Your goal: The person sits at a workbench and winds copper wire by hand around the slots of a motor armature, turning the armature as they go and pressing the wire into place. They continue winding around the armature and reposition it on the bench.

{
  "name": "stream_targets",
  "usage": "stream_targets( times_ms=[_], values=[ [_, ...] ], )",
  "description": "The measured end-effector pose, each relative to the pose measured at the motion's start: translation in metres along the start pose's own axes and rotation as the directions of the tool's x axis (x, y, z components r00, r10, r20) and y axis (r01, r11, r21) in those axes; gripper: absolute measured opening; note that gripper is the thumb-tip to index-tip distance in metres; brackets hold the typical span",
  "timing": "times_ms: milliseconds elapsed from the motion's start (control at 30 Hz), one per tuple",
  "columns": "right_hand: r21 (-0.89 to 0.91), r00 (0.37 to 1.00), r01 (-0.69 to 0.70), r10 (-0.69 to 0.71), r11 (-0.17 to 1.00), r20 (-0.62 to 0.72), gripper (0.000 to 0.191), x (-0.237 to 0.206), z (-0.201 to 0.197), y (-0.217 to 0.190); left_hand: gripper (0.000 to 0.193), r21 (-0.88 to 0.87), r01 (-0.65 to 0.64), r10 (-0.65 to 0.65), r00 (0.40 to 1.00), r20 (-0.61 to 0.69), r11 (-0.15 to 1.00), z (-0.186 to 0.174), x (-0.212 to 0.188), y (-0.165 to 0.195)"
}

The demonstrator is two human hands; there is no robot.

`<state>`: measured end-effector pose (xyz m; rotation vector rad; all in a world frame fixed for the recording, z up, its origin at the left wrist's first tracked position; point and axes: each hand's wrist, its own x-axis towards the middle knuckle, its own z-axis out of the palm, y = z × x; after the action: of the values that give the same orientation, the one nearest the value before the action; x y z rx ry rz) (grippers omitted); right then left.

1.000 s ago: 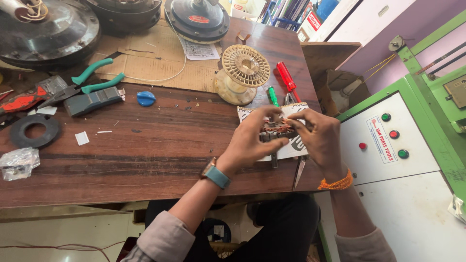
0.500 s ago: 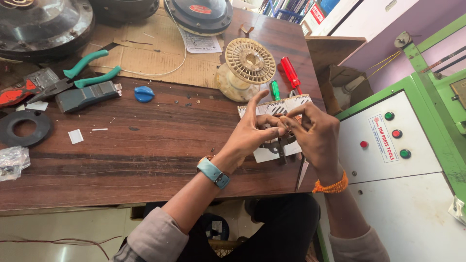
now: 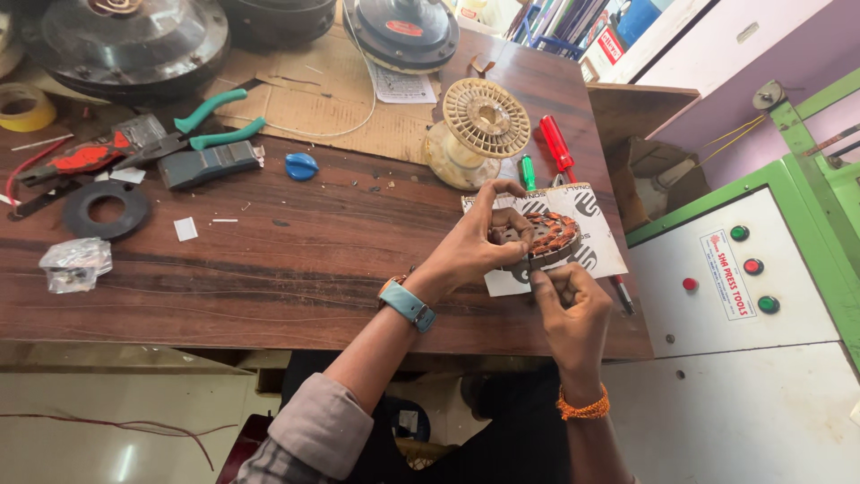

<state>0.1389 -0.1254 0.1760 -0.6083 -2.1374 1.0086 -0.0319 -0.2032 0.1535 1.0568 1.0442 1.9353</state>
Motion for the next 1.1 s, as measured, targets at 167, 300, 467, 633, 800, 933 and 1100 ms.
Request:
stream_targets(
  times_ms=[167, 300, 467, 633, 800, 933, 1100],
  values=[
    [0.011, 0.991, -0.129, 0.129, 0.992, 0.048, 0.012, -0.005, -0.006, 0.006, 0.061, 0.325, -0.127, 0.115, 0.992, 0.054, 0.937, 0.006, -0.011, 0.01],
    [-0.049, 0.998, -0.058, 0.057, 0.997, -0.017, 0.018, -0.002, -0.016, 0.013, 0.074, 0.518, -0.248, 0.263, 0.964, 0.045, 0.819, 0.023, -0.017, 0.014],
    [-0.012, 0.993, -0.092, 0.091, 0.996, -0.072, 0.016, 0.0, -0.029, 0.025, 0.071, 0.879, -0.357, 0.508, 0.846, 0.161, 0.316, 0.051, -0.013, 0.011],
    [-0.033, 0.997, -0.028, 0.025, 0.999, -0.07, 0.017, -0.006, -0.04, 0.032, 0.036, 0.879, -0.285, 0.422, 0.9, 0.108, 0.383, 0.055, -0.004, 0.008],
    [-0.001, 1.0, 0.009, -0.009, 1.0, -0.01, 0.019, -0.011, -0.057, 0.036, 0.034, 0.841, -0.359, 0.309, 0.919, 0.244, 0.406, 0.02, 0.004, 0.023],
    [0.076, 0.998, 0.057, -0.058, 0.995, 0.017, 0.019, -0.009, -0.056, 0.039, 0.037, 0.827, -0.372, 0.247, 0.925, 0.29, 0.422, 0.0, -0.005, 0.043],
    [0.155, 0.999, -0.022, 0.017, 0.988, 0.032, 0.017, -0.011, -0.042, 0.044, 0.049, 0.882, -0.355, 0.335, 0.909, 0.248, 0.31, 0.008, -0.021, 0.049]
  ],
)
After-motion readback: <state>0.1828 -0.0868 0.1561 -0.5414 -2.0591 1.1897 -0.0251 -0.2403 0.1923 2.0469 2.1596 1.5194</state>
